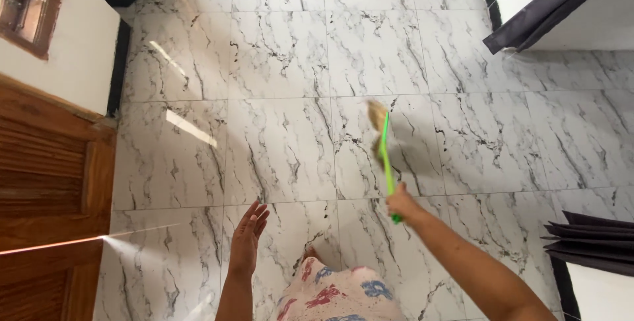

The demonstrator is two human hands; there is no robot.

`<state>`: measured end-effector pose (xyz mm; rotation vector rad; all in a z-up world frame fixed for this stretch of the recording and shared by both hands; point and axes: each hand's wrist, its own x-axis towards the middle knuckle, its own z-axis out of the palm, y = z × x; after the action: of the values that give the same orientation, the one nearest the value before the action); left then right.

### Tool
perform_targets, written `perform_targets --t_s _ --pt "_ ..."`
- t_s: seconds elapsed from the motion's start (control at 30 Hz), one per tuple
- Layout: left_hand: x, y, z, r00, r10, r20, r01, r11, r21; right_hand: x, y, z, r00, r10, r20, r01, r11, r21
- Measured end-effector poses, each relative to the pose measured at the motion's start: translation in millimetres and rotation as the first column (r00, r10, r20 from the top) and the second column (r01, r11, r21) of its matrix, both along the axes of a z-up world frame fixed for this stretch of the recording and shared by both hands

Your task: The recorder uses a green broom to sweep debris on a marble-tiled floor.

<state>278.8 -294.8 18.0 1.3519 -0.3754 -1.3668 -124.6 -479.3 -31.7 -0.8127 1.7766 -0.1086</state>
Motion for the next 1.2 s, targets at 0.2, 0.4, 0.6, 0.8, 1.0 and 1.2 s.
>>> perform_targets --t_s 0.2,0.4,0.6,0.8,1.0,1.2 --pt "2.8 -16.3 5.7 0.996 0.082 -0.043 -0.084 0.995 -0.046 57.4 -11.1 29.5 0.840 -0.222 0.495 0.130 0.968 0.213" --pt "12.7 -34.8 -5.0 0.981 0.192 0.009 -0.192 0.978 0.077 215.3 -32.7 -84.4 0.813 0.183 0.553 -0.291 0.950 0.114" --pt "40.7 -102.4 -20.0 0.950 0.312 0.023 -0.308 0.918 0.250 265.7 -168.9 -178.5 0.800 0.178 0.573 -0.297 0.947 0.120" --pt "33.0 -200.5 -8.0 0.961 0.276 -0.018 -0.270 0.952 0.145 30.8 -281.7 -81.6 0.921 0.057 0.386 -0.164 0.953 0.253" --pt "14.1 -289.3 8.7 0.990 0.137 -0.018 -0.132 0.977 0.166 -189.0 -330.8 -49.6 0.986 0.165 0.004 -0.163 0.971 0.174" --pt "7.8 -351.6 3.3 0.999 -0.049 -0.008 0.049 0.999 -0.013 -89.9 -307.3 -37.3 0.813 0.471 -0.342 -0.492 0.870 0.026"
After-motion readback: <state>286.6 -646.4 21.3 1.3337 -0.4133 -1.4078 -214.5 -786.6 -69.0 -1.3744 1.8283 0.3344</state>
